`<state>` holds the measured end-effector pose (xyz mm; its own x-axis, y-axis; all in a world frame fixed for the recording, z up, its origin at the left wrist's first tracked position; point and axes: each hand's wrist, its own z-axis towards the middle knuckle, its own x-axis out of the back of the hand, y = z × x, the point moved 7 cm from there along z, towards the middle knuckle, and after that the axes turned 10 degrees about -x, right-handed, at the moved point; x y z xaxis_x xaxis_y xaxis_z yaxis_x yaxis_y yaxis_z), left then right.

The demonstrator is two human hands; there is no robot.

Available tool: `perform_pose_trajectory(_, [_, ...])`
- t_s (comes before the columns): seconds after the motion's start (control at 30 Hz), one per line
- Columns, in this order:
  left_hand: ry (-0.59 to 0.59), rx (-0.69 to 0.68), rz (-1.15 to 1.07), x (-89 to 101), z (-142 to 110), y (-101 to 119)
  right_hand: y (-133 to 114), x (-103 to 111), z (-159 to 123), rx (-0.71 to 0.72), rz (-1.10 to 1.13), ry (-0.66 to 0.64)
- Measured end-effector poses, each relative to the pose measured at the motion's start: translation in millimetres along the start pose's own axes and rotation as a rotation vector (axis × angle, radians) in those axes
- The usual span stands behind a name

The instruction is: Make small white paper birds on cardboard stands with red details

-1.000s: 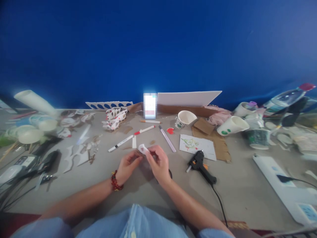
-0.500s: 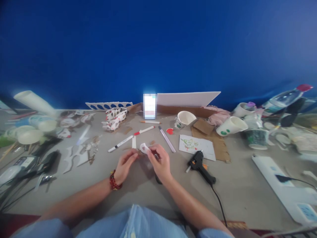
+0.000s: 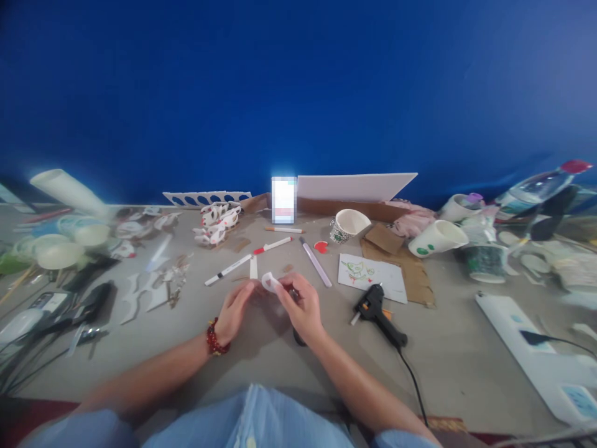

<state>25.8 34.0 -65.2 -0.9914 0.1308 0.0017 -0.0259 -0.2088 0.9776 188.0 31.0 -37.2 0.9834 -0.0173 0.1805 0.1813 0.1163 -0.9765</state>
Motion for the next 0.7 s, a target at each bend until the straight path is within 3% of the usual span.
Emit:
perform_pose_trajectory(0.37, [0.026,0.089,-0.117,2.7,-2,-28,-1,1,2,0.016,-0.015,-0.006])
perform_pose_trajectory(0.7, [0.029,0.124,-0.164,1.6,-2,-29,1,0,3,0.03,-0.048,-0.019])
